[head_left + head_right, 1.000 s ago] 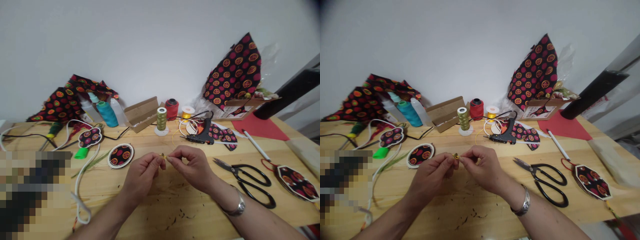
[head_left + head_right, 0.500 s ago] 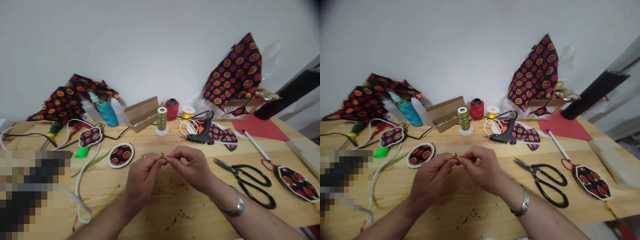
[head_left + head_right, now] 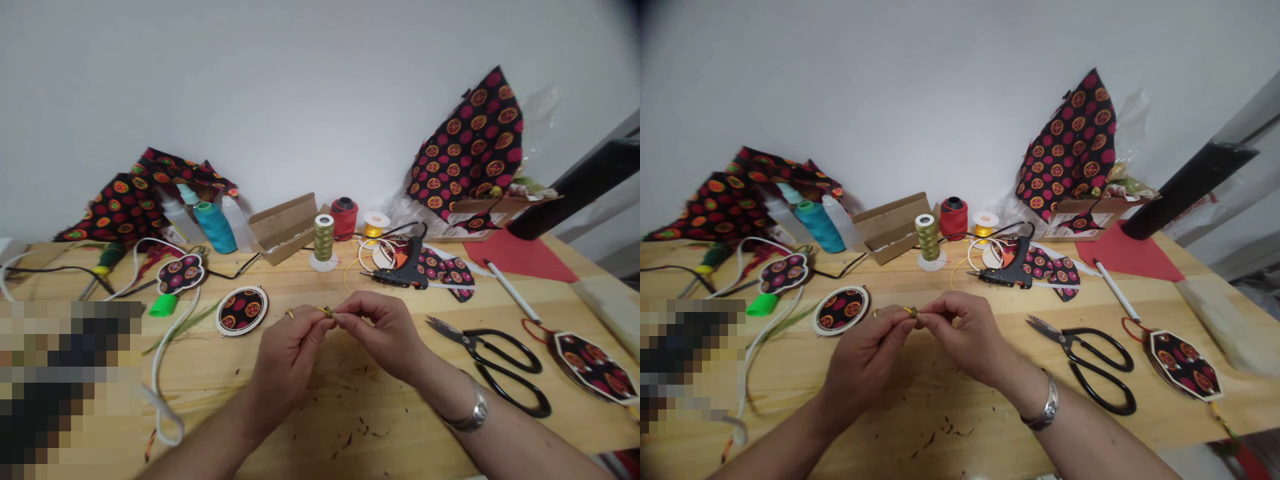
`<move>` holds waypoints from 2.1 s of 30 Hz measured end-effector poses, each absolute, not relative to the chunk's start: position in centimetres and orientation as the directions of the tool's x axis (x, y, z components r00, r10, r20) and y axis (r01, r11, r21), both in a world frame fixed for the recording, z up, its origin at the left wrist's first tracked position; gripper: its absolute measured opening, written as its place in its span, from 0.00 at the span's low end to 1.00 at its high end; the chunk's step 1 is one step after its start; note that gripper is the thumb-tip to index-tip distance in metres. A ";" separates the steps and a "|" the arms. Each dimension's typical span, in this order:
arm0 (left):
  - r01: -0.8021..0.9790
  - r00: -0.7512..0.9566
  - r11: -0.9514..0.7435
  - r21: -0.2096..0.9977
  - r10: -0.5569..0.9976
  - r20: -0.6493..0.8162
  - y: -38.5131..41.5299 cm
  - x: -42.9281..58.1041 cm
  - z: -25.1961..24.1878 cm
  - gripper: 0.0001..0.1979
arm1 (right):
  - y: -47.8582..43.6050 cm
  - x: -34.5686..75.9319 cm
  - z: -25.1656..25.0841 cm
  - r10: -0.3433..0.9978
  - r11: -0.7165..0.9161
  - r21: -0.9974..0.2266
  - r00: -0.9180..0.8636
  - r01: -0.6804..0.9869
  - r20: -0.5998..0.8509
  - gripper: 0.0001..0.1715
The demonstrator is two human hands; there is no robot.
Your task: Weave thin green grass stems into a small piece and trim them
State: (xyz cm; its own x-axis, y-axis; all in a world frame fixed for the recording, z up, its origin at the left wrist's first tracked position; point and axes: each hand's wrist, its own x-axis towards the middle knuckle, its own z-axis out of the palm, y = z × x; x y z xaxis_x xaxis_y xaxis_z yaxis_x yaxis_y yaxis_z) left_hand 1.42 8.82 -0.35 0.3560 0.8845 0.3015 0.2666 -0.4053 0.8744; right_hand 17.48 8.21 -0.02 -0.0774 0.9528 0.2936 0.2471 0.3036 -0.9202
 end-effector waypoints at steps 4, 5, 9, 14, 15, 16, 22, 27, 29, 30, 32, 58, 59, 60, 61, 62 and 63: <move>0.257 0.391 -0.403 0.878 0.874 0.287 8.8 1.3 -0.3 0.08 | 8.3 17.5 0.1 0.953 0.302 -0.926 -0.082 0.225 0.291 0.04; 0.258 0.402 -0.399 0.880 0.873 0.278 8.8 1.3 -0.2 0.09 | 8.3 17.5 0.1 0.951 0.308 -0.925 -0.087 0.223 0.295 0.04; 0.252 0.437 -0.377 0.891 0.866 0.243 8.7 1.3 0.0 0.09 | 8.3 17.6 0.2 0.943 0.330 -0.917 -0.117 0.224 0.310 0.06; 0.220 0.467 -0.355 0.908 0.856 0.222 8.6 1.3 0.2 0.09 | 8.2 17.7 0.2 0.945 0.320 -0.927 -0.138 0.196 0.297 0.06; 0.215 0.477 -0.357 0.909 0.850 0.221 8.6 1.3 0.2 0.09 | 8.2 17.7 0.2 0.946 0.314 -0.931 -0.141 0.185 0.291 0.05; 0.213 0.488 -0.360 0.908 0.844 0.220 8.7 1.3 0.2 0.10 | 8.2 17.7 0.1 0.949 0.303 -0.937 -0.142 0.171 0.281 0.04; 0.222 0.552 -0.384 0.896 0.807 0.209 8.7 1.2 0.2 0.11 | 8.3 17.6 -0.2 0.967 0.210 -0.977 -0.154 0.026 0.204 0.02; 0.215 0.586 -0.394 0.894 0.784 0.204 8.5 1.1 0.2 0.11 | 8.5 17.6 -0.2 0.965 0.200 -0.980 -0.172 -0.014 0.200 0.07; 0.216 0.587 -0.397 0.892 0.783 0.207 8.5 1.1 0.1 0.11 | 8.5 17.7 -0.2 0.959 0.214 -0.977 -0.192 0.003 0.210 0.07; 0.216 0.585 -0.399 0.891 0.783 0.209 8.5 1.1 0.1 0.11 | 8.5 17.7 -0.2 0.957 0.220 -0.975 -0.198 0.013 0.213 0.06; 0.217 0.586 -0.395 0.893 0.784 0.204 8.5 1.1 0.1 0.11 | 8.5 17.7 -0.1 0.957 0.220 -0.975 -0.202 0.024 0.210 0.05; -0.274 0.527 0.376 0.885 0.829 -0.188 9.6 1.0 -0.4 0.11 | 8.5 17.6 -0.1 0.973 0.076 -0.989 -0.205 -0.125 0.101 0.09; -0.282 0.524 0.384 0.879 0.829 -0.195 9.6 1.0 -0.4 0.10 | 8.5 17.7 -0.2 0.973 0.079 -0.990 -0.208 -0.120 0.102 0.09; -0.286 0.522 0.390 0.875 0.829 -0.199 9.6 1.0 -0.4 0.10 | 8.5 17.7 -0.1 0.972 0.084 -0.990 -0.210 -0.111 0.106 0.09; -0.283 0.525 0.392 0.876 0.827 -0.200 9.6 1.0 -0.4 0.10 | 8.5 17.7 -0.1 0.971 0.097 -0.991 -0.210 -0.096 0.115 0.09; -0.281 0.524 0.389 0.877 0.828 -0.200 9.5 1.0 -0.4 0.10 | 8.4 17.8 0.0 0.970 0.113 -0.991 -0.207 -0.074 0.126 0.09; -0.280 0.522 0.385 0.880 0.830 -0.197 9.5 1.0 -0.4 0.10 | 8.4 17.8 0.1 0.969 0.135 -0.990 -0.204 -0.048 0.142 0.10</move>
